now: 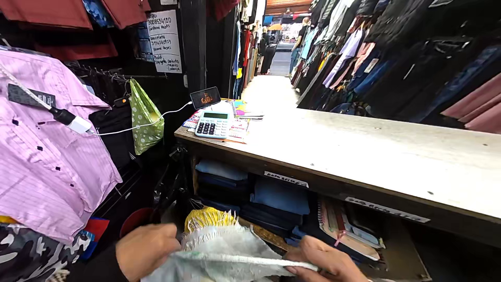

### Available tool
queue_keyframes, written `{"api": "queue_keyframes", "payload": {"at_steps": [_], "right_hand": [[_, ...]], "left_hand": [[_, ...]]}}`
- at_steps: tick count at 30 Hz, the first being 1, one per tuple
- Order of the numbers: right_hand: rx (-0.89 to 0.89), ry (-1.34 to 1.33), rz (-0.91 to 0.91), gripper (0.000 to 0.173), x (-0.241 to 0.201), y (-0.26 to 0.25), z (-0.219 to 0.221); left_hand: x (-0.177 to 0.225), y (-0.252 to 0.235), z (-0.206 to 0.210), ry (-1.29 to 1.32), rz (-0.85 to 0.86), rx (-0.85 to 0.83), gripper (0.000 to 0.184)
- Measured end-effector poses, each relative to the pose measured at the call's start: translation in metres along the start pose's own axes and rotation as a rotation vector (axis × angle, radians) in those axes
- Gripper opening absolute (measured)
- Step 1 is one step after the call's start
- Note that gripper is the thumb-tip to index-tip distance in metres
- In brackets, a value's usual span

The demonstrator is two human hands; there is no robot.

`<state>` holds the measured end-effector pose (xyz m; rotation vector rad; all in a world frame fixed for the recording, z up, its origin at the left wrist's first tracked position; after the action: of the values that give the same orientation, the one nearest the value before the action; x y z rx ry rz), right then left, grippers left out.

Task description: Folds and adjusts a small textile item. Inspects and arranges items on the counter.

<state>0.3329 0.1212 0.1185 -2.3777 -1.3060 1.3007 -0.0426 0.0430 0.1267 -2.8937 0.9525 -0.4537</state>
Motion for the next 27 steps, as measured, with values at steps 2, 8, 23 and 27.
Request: {"api": "queue_keyframes", "payload": {"at_steps": [2,8,23,27], "right_hand": [[0.032,-0.159,-0.057,0.014,-0.033,-0.008,-0.011],[0.002,-0.366,-0.218,0.007,-0.086,-0.042,-0.029],[0.317,-0.274,-0.031,0.018,-0.035,-0.048,-0.036],[0.379,-0.067,-0.059,0.018,-0.039,-0.086,-0.043]], "left_hand": [[0.0,-0.005,-0.022,-0.181,0.053,0.166,0.013],[0.068,-0.039,-0.085,-0.112,0.507,0.595,0.014],[0.058,-0.059,-0.106,-0.154,0.292,0.267,0.018],[0.045,-0.086,-0.124,-0.04,0.17,0.46,0.031]]}}
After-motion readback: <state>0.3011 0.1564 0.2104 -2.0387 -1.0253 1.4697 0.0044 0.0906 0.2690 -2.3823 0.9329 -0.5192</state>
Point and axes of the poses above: each hand's wrist, its own y-axis away from the middle knuckle, its own z-axis out of the palm, x = y × z, the point moved 3 cm from there along -y, towards the middle knuckle, and after that the axes turned 2 degrees about -y, right-handed, at the moved point
